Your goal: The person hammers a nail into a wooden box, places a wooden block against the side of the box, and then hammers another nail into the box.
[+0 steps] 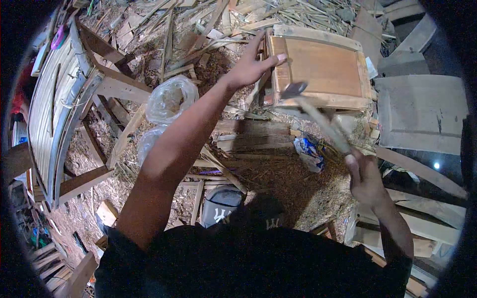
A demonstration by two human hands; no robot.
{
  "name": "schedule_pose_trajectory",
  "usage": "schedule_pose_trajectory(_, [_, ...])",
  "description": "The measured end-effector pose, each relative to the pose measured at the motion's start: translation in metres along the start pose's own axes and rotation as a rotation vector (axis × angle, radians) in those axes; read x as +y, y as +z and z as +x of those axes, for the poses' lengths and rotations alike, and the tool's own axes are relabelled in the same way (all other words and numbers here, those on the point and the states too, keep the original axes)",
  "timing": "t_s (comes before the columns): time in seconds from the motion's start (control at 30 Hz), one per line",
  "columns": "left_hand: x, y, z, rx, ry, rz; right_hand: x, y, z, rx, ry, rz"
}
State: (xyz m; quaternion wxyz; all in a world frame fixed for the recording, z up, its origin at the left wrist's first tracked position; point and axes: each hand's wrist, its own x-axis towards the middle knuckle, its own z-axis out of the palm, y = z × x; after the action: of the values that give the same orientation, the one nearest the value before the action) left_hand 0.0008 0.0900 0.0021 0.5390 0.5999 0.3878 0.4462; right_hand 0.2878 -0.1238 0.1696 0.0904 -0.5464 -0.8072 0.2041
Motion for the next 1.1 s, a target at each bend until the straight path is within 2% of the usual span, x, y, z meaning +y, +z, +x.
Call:
schedule_pose_trajectory(0.03, [0.001, 0.0, 0.0, -0.006, 0.013, 0.032, -0.026, -0.028, 0.002, -0.23, 0.381, 0.088])
schedule_pose_trajectory(0.07, [0.002, 0.0, 0.0, -0.015, 0.03, 0.064, -0.026, -0.03, -0.002, -0.232, 0.387, 0.092])
schedule_pose_trajectory(0.1, [-0.001, 0.001, 0.002, -0.011, -0.011, -0.099, -0.02, -0.035, -0.006, -0.089, 0.458, 0.299])
schedule_pose_trajectory(0.13, [-0.002, 0.002, 0.002, -0.012, -0.012, -0.1, -0.011, -0.04, -0.012, 0.055, 0.525, 0.506])
schedule_pose_trajectory(0.17, [-0.002, 0.003, 0.001, 0.008, -0.015, -0.087, 0.021, -0.036, -0.033, 0.095, 0.209, -0.163])
schedule_pose_trajectory(0.2, [-0.001, 0.003, 0.001, 0.029, -0.017, -0.075, 0.028, -0.022, -0.035, 0.095, 0.209, -0.165])
schedule_pose_trajectory(0.27, [0.013, 0.005, -0.005, 0.004, -0.023, -0.111, 0.039, -0.006, -0.036, 0.129, 0.102, 0.622])
schedule_pose_trajectory(0.3, [0.019, 0.003, -0.004, -0.017, -0.027, -0.14, 0.027, -0.002, -0.021, -0.009, -0.009, -0.073])
schedule_pose_trajectory(0.33, [0.02, 0.002, -0.002, -0.01, -0.021, -0.137, 0.013, -0.003, -0.011, -0.007, -0.018, -0.077])
schedule_pose_trajectory(0.4, [0.017, 0.003, -0.005, 0.002, 0.02, -0.114, -0.013, -0.015, -0.001, -0.157, 0.26, 0.039])
schedule_pose_trajectory(0.43, [0.007, 0.0, -0.001, 0.025, -0.027, 0.027, -0.017, -0.025, 0.0, -0.11, 0.256, 0.038])
schedule_pose_trajectory(0.47, [-0.002, 0.0, 0.0, 0.022, -0.029, 0.028, -0.021, -0.034, -0.001, -0.11, 0.26, 0.041])
schedule_pose_trajectory(0.53, [0.004, 0.001, 0.0, 0.015, -0.001, 0.02, -0.019, -0.049, -0.004, 0.056, 0.536, 0.243])
schedule_pose_trajectory(0.57, [0.007, 0.001, -0.001, 0.015, -0.002, 0.019, -0.005, -0.044, -0.011, 0.171, 0.363, 0.72])
schedule_pose_trajectory(0.6, [0.012, 0.001, -0.003, -0.001, -0.038, -0.033, 0.016, -0.031, -0.018, 0.17, 0.363, 0.719])
schedule_pose_trajectory(0.67, [0.009, 0.003, -0.004, -0.019, -0.072, -0.089, 0.047, -0.007, -0.031, 0.214, -0.149, -0.261])
schedule_pose_trajectory(0.7, [0.001, 0.003, -0.001, -0.013, -0.038, -0.072, -0.001, -0.017, -0.003, -0.162, 0.215, 0.013])
schedule_pose_trajectory(0.73, [-0.003, 0.001, 0.001, -0.002, -0.005, -0.054, -0.001, -0.017, 0.0, -0.159, 0.206, 0.009])
schedule_pose_trajectory(0.8, [0.005, -0.001, 0.0, 0.026, -0.024, 0.009, 0.0, -0.01, -0.001, -0.231, 0.374, 0.079])
schedule_pose_trajectory(0.83, [0.001, -0.003, 0.001, 0.019, -0.027, 0.001, -0.01, -0.021, -0.002, -0.176, 0.468, 0.082])
schedule_pose_trajectory(0.87, [-0.003, -0.002, 0.001, 0.004, -0.028, -0.01, -0.008, -0.024, -0.007, -0.183, 0.476, 0.087])
schedule_pose_trajectory(0.93, [0.016, 0.002, -0.004, 0.007, -0.077, -0.005, -0.008, -0.036, -0.004, 0.196, 0.525, 0.51])
schedule_pose_trajectory(0.97, [0.014, 0.003, -0.004, 0.02, -0.035, -0.001, -0.016, -0.045, -0.003, 0.218, 0.376, 0.7])
schedule_pose_trajectory(1.0, [0.013, 0.003, -0.004, 0.035, 0.009, 0.003, -0.003, -0.034, -0.007, 0.219, 0.376, 0.701])
schedule_pose_trajectory(1.07, [0.019, 0.002, -0.007, -0.012, -0.006, -0.013, 0.033, -0.003, -0.024, 0.3, -0.138, -0.212])
schedule_pose_trajectory(1.1, [0.022, 0.001, -0.006, -0.054, -0.018, -0.025, 0.014, -0.009, -0.005, 0.016, -0.099, -0.152])
